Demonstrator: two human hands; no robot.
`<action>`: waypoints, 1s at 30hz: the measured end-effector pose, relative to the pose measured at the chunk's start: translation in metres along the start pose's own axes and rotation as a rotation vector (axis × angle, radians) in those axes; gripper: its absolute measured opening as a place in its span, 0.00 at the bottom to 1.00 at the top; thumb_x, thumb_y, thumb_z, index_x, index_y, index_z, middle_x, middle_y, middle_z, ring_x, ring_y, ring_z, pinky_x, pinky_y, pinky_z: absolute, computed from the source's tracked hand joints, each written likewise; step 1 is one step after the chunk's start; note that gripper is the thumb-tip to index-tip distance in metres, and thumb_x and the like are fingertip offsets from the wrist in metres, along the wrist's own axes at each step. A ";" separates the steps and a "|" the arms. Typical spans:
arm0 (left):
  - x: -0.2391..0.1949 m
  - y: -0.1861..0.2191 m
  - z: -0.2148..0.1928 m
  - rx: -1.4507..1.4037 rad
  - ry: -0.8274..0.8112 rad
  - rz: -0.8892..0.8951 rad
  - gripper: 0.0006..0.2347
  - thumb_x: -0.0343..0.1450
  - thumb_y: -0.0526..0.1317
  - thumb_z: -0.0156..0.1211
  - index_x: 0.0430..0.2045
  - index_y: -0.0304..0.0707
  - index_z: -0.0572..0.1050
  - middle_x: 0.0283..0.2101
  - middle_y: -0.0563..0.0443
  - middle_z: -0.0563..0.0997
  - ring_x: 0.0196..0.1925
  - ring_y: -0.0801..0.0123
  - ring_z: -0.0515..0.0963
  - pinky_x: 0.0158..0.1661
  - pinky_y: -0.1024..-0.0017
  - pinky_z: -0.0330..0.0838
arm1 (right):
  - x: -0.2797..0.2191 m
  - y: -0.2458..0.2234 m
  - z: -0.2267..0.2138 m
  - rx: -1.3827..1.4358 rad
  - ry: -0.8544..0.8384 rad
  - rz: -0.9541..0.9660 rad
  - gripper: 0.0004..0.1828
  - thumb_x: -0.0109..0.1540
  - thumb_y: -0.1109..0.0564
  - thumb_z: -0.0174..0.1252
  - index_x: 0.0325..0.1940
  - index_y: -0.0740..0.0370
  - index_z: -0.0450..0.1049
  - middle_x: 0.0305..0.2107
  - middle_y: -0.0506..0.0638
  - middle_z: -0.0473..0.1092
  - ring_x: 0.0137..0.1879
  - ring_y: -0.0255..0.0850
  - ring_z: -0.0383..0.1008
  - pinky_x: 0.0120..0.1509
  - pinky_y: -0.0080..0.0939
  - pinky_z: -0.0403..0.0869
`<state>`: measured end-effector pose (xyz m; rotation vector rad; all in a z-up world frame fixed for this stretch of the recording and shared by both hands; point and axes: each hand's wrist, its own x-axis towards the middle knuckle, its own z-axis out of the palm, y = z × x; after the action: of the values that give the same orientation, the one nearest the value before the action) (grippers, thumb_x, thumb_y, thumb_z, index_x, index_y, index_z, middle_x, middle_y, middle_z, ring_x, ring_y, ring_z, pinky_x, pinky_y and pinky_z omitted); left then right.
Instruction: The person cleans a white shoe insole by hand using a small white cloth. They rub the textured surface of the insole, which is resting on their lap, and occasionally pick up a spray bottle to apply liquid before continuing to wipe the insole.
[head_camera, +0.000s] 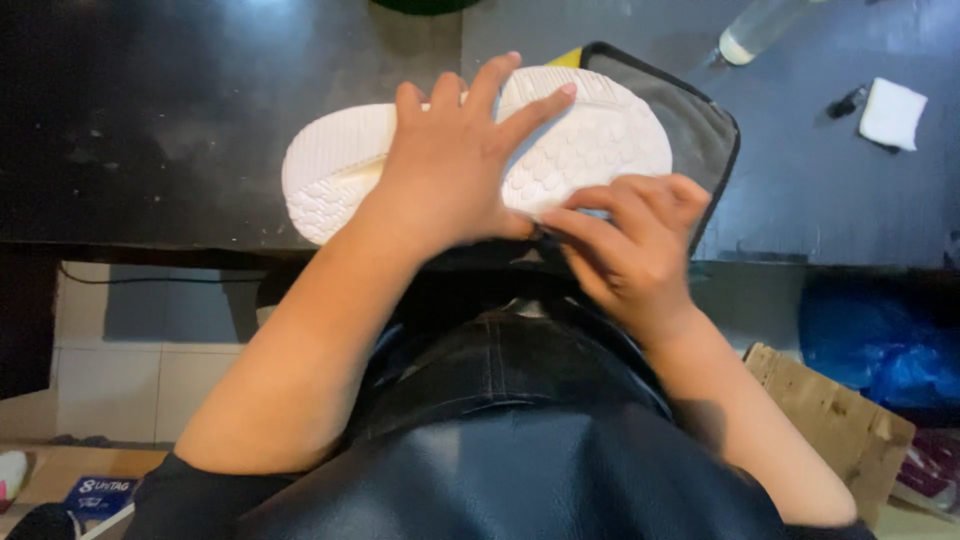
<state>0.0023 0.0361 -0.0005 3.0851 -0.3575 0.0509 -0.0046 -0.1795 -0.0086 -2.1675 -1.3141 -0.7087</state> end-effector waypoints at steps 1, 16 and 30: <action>0.000 0.001 -0.002 0.000 0.003 0.007 0.51 0.50 0.71 0.72 0.71 0.73 0.55 0.72 0.44 0.55 0.56 0.39 0.69 0.49 0.41 0.62 | 0.001 -0.002 -0.001 -0.006 0.002 0.003 0.05 0.68 0.61 0.60 0.46 0.56 0.80 0.39 0.47 0.76 0.43 0.48 0.72 0.57 0.49 0.53; -0.003 -0.002 0.004 0.007 0.077 0.031 0.48 0.50 0.65 0.75 0.69 0.71 0.59 0.67 0.43 0.60 0.51 0.42 0.71 0.43 0.45 0.64 | 0.003 -0.006 0.004 -0.046 0.076 -0.085 0.06 0.70 0.65 0.57 0.45 0.58 0.79 0.36 0.49 0.77 0.43 0.48 0.72 0.55 0.49 0.53; -0.003 -0.004 0.003 -0.046 0.072 0.033 0.45 0.54 0.65 0.74 0.69 0.72 0.59 0.67 0.43 0.60 0.53 0.42 0.70 0.46 0.44 0.62 | 0.011 -0.007 0.010 -0.046 0.087 -0.115 0.07 0.71 0.63 0.55 0.44 0.58 0.80 0.37 0.49 0.77 0.43 0.48 0.74 0.56 0.49 0.53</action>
<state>0.0003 0.0405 -0.0042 3.0223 -0.4009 0.1527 -0.0051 -0.1625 -0.0078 -2.0846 -1.3979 -0.8758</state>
